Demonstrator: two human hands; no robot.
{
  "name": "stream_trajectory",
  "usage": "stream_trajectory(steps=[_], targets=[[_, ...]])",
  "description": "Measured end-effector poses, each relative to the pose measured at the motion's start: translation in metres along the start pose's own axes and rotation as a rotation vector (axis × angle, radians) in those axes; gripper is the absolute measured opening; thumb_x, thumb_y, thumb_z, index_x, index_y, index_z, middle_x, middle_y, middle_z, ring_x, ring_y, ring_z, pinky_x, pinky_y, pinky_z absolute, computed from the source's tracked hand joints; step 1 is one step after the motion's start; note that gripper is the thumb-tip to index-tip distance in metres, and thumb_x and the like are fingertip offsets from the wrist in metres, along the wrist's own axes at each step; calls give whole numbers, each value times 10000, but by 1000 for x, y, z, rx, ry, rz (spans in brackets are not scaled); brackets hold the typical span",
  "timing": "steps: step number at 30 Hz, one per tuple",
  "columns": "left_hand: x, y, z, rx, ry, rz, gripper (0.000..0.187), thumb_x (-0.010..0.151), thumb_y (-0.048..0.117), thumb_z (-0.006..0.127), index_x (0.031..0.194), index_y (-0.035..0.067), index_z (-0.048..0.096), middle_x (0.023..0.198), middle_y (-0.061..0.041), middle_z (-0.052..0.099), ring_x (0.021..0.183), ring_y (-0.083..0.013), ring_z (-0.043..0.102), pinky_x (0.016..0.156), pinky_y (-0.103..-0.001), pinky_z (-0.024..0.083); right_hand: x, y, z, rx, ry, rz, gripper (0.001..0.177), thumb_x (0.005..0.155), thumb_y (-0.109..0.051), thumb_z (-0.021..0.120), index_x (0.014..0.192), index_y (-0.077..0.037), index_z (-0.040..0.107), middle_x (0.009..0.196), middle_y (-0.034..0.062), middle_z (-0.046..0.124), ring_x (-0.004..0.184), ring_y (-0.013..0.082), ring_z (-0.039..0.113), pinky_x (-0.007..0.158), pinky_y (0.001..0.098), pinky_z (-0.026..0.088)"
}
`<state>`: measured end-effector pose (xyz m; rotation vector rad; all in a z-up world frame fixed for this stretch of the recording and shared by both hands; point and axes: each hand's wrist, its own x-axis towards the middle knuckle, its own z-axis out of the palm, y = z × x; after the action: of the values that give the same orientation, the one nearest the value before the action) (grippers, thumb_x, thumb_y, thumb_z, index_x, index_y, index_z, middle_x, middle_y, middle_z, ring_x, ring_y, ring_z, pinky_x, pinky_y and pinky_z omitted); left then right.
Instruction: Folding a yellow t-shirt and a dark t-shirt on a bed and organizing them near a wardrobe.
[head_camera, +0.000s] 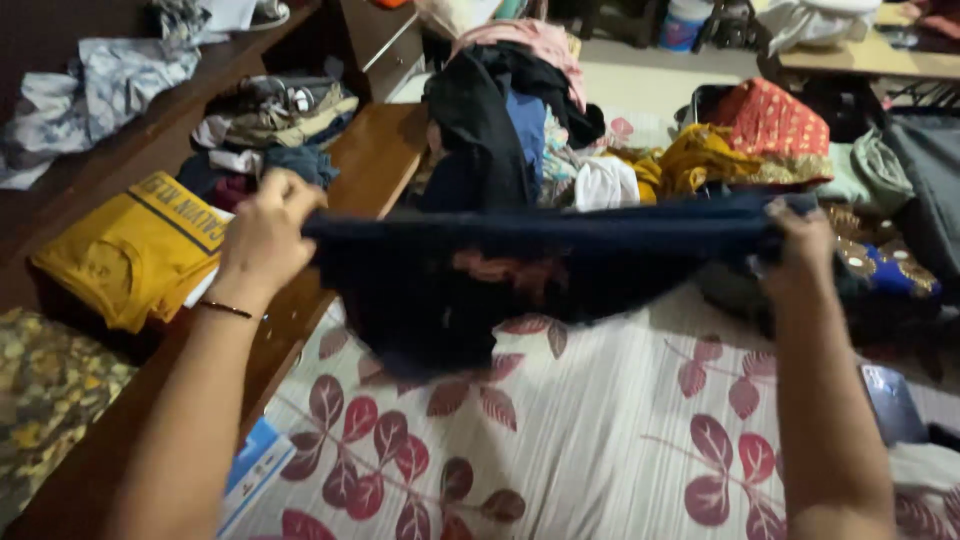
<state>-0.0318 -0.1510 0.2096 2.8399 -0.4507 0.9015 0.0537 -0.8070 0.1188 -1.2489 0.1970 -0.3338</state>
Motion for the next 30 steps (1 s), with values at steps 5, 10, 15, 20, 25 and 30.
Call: stream_trajectory(steps=[5,10,15,20,25,30], targets=[[33,78,-95,-151,245,127,628,599,-2,854,1200,52,681,1266,-130,607,1139,-350,647,970,-425,548,-18,-76,-1,254,-145,-257,211,1013,-129,685,1207,-101,606,1076,48,652,967,220,700,884,393,599],[-20,67,-63,-357,-41,51,664,604,-45,811,1234,127,687,1299,-33,669,1215,-277,700,1063,-367,552,-3,14,-114,-7,-40,-106,223,948,-124,697,1142,-122,588,1162,5,619,1128,182,655,1056,401,544],[-125,79,37,-421,-136,-256,942,603,353,890,1418,88,500,1491,-273,459,1346,-462,461,1062,-487,399,-60,180,-211,-257,-59,297,455,874,-229,772,1259,-30,631,1142,23,697,1042,180,646,886,365,513],[-285,108,184,-470,-202,-787,1140,677,522,856,1517,-37,326,1466,-303,456,1354,-425,475,1109,-488,409,-156,232,-178,-480,2,497,504,899,-264,790,1313,-19,641,1000,93,658,828,179,585,719,314,450],[-288,135,182,-91,-189,-886,1191,577,492,925,1455,-59,338,1396,-337,490,1246,-454,508,1030,-487,434,-183,215,-151,-645,-15,395,691,747,-187,860,1345,-36,550,1009,91,708,809,150,643,672,280,514],[-322,107,231,-427,-85,-1050,917,708,237,842,1485,42,397,1228,-208,636,1129,-373,612,993,-491,476,-173,218,-158,-609,-4,437,684,753,-139,846,1338,-49,502,1027,97,680,793,175,674,603,313,554]])
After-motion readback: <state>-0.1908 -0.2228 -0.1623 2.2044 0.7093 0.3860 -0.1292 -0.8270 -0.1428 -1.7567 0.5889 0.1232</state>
